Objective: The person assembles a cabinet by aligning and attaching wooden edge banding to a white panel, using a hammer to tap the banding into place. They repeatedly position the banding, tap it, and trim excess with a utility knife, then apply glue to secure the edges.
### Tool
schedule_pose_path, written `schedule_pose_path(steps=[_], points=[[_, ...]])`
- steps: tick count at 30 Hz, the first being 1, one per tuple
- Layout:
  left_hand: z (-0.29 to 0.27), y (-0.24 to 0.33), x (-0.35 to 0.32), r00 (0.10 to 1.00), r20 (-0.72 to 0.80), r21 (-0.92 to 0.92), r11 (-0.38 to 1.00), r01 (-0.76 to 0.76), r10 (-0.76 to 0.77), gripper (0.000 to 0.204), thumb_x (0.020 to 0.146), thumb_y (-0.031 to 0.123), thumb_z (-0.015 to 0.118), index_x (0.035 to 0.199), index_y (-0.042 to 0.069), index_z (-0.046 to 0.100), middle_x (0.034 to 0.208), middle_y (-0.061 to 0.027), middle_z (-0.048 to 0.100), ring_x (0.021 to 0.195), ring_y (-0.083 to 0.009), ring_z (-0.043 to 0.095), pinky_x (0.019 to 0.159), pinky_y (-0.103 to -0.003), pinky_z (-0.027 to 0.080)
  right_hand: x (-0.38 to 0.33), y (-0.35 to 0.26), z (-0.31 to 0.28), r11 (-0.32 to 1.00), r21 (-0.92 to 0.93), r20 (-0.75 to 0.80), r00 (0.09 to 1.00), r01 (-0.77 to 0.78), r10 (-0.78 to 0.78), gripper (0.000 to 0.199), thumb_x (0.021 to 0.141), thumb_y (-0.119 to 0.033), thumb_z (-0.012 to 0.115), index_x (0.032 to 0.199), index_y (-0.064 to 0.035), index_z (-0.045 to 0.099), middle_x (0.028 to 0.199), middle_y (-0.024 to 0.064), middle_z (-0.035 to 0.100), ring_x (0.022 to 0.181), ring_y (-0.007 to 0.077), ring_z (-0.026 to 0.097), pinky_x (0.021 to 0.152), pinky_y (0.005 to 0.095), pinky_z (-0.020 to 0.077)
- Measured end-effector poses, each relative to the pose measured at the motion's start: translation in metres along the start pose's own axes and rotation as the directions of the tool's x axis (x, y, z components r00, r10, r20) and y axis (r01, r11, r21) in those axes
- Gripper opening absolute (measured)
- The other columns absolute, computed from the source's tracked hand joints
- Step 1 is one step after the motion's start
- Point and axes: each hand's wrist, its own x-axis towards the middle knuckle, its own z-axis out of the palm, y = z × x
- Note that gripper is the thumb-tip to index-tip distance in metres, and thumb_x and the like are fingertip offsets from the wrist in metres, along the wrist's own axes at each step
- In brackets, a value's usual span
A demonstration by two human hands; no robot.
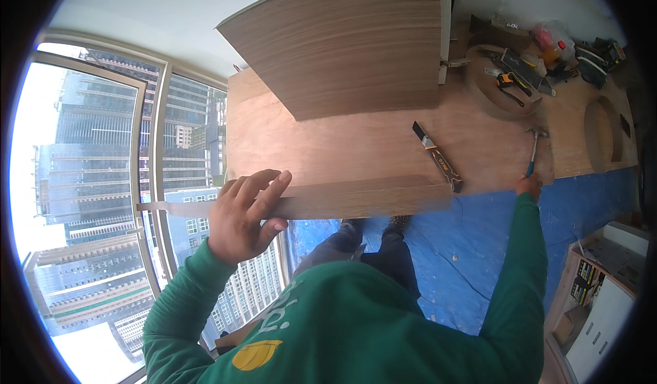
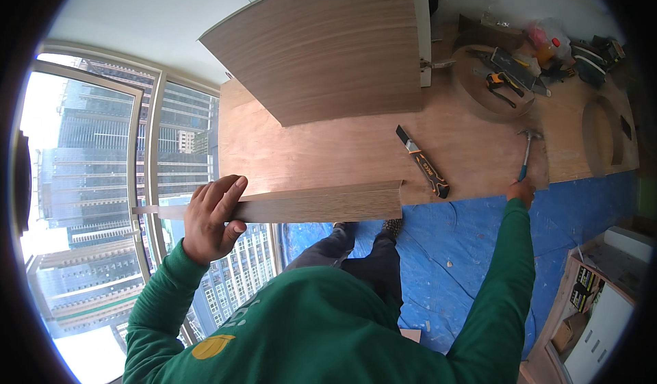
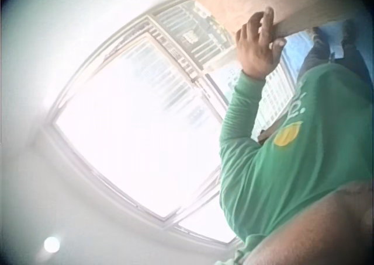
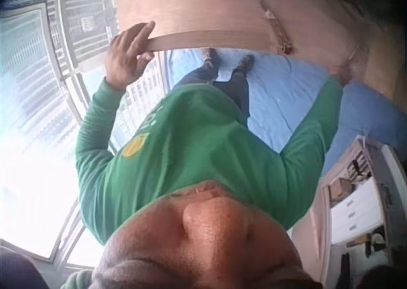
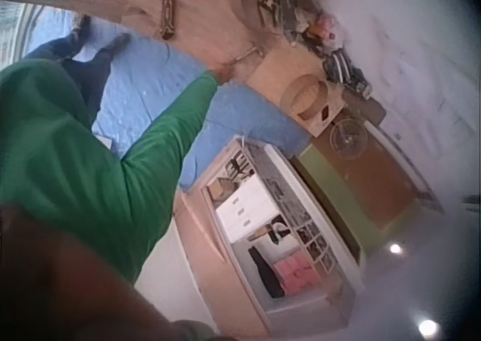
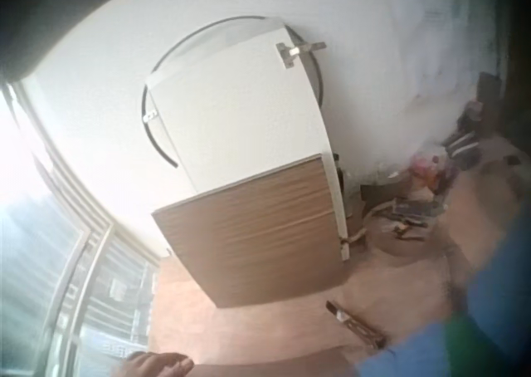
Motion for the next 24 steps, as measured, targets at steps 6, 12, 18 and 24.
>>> schedule_pose_path(steps=[6,12,18,24], points=[[-0.007,-0.003,-0.006,0.984,0.043,-0.074,0.982,-0.172,0.175,0.086,0.075,0.005,0.081,0.154,0.028,0.054,0.138,-0.0102,0.063,0.107,-0.0323,0.067,0.087,-0.043,0.057,0.035,-0.017,-0.024,0.949,0.299,0.141,0.988,-0.098,0.057,0.048,0.098,-0.020,0.061,0.138,0.0054,0.056,0.103,0.0246,0.071,0.088,0.0360,0.074,0.073,0.0468,0.0606],[-0.023,-0.033,0.008,0.922,0.215,-0.192,0.939,-0.284,0.323,0.091,0.078,-0.001,0.076,0.159,0.029,0.047,0.130,-0.0141,0.064,0.095,-0.0306,0.070,0.079,-0.041,0.062,-0.077,-0.043,-0.115,0.303,0.896,0.336,0.942,-0.325,0.018,0.039,0.102,-0.039,0.061,0.121,-0.0054,0.061,0.069,0.0014,0.049,0.049,0.0138,0.044,0.042,0.0321,0.0348],[-0.017,-0.073,0.030,0.824,0.187,-0.503,0.773,-0.387,0.534,0.100,0.080,-0.005,0.072,0.167,0.025,0.031,0.128,-0.0231,0.061,0.092,-0.0399,0.074,0.075,-0.046,0.065,-0.334,-0.082,-0.234,0.055,0.998,-0.019,0.991,0.027,-0.135,0.041,0.111,-0.049,0.052,0.113,-0.0085,0.061,0.069,-0.0014,0.047,0.052,0.0101,0.045,0.046,0.0273,0.0347],[-0.018,-0.084,0.029,0.759,0.281,-0.565,0.740,-0.364,0.588,0.096,0.085,-0.006,0.067,0.169,0.014,0.025,0.128,-0.0274,0.061,0.086,-0.0433,0.073,0.074,-0.047,0.064,-0.492,-0.134,-0.331,0.375,0.910,-0.070,0.957,0.177,-0.282,0.040,0.113,-0.044,0.051,0.108,-0.0058,0.063,0.073,-0.0012,0.049,0.064,0.0103,0.049,0.057,0.0278,0.0398]])
